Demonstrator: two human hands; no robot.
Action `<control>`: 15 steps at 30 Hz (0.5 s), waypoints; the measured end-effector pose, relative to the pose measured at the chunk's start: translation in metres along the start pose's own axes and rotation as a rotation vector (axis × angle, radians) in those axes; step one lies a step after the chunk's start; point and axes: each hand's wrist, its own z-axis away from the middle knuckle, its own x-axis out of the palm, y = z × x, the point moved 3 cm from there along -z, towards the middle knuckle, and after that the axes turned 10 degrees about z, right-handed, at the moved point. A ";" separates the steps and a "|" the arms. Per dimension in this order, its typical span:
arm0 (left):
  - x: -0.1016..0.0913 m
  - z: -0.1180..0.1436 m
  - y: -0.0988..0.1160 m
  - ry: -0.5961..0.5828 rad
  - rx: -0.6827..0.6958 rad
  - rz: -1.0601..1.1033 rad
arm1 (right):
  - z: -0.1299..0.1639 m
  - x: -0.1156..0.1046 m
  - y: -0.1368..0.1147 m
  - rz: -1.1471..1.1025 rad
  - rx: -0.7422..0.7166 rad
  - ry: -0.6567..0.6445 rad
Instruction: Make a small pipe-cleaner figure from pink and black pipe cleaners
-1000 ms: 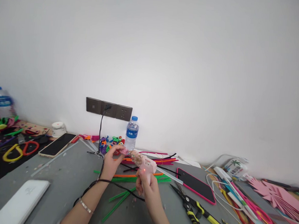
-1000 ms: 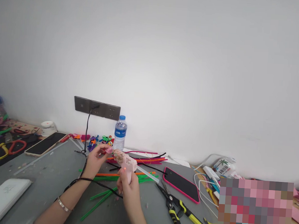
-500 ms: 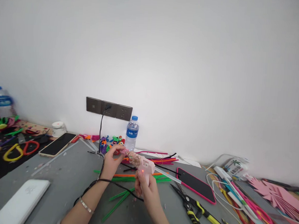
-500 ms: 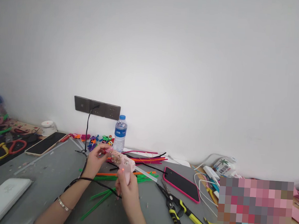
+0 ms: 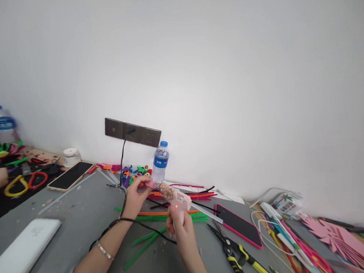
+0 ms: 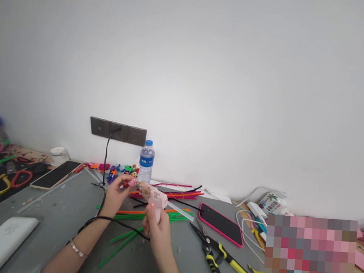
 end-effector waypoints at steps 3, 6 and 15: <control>0.000 0.000 0.001 0.010 0.010 -0.006 | 0.000 0.000 0.003 0.003 -0.010 -0.044; -0.001 0.000 0.000 0.010 0.009 -0.018 | 0.000 0.000 0.008 0.010 -0.023 -0.089; 0.000 -0.001 0.002 0.008 0.000 0.007 | 0.002 0.001 0.011 0.035 -0.013 -0.094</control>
